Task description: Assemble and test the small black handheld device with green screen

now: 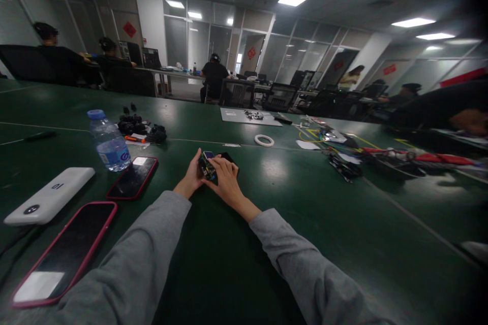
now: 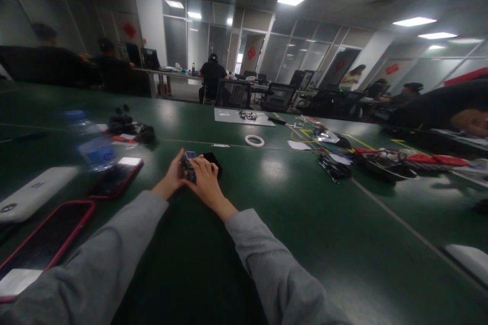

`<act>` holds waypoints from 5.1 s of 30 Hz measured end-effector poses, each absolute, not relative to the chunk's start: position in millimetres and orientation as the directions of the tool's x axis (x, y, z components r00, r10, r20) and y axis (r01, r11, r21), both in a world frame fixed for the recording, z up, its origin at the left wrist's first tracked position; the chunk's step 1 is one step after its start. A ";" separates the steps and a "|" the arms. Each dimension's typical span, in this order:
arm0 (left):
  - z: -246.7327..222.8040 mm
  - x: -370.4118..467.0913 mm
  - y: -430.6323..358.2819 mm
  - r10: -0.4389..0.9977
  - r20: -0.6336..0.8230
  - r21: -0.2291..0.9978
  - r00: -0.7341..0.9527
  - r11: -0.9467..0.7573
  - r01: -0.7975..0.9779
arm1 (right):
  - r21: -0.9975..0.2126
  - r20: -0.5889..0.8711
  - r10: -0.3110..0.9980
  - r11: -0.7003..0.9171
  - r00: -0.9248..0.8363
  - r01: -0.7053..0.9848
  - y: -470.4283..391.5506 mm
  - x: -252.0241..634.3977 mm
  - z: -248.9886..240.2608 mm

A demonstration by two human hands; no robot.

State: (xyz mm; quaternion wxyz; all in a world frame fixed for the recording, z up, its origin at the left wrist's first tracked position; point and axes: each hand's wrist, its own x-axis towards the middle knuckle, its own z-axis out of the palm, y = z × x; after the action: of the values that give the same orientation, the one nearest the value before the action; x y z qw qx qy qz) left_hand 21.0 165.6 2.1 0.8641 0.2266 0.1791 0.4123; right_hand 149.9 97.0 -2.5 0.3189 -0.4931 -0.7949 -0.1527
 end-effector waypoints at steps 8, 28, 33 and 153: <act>1.6 22.2 165.9 0.794 -0.140 0.545 0.592 0.561 -0.623 | -0.093 0.658 0.689 0.476 -0.305 0.874 98.5 150.7 -3.8; 0.3 22.0 166.7 0.818 -0.138 0.539 0.558 0.535 -0.651 | -0.071 0.694 0.653 0.482 -0.303 0.874 100.1 150.6 -4.8; 3.0 22.7 165.6 0.831 -0.167 0.526 0.531 0.531 -0.664 | -0.106 0.709 0.654 0.468 -0.264 0.877 98.9 150.5 -3.4; 3.7 22.2 166.2 0.858 -0.123 0.619 0.499 0.459 -0.637 | -0.428 0.720 0.694 0.458 -0.012 0.779 105.7 156.4 -6.6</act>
State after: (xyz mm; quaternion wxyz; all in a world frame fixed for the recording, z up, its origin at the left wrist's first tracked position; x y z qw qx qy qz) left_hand 22.2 166.2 3.7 0.8268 0.2569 0.2146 0.4521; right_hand 156.4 105.7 -6.6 0.4741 -0.5188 -0.7100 -0.0448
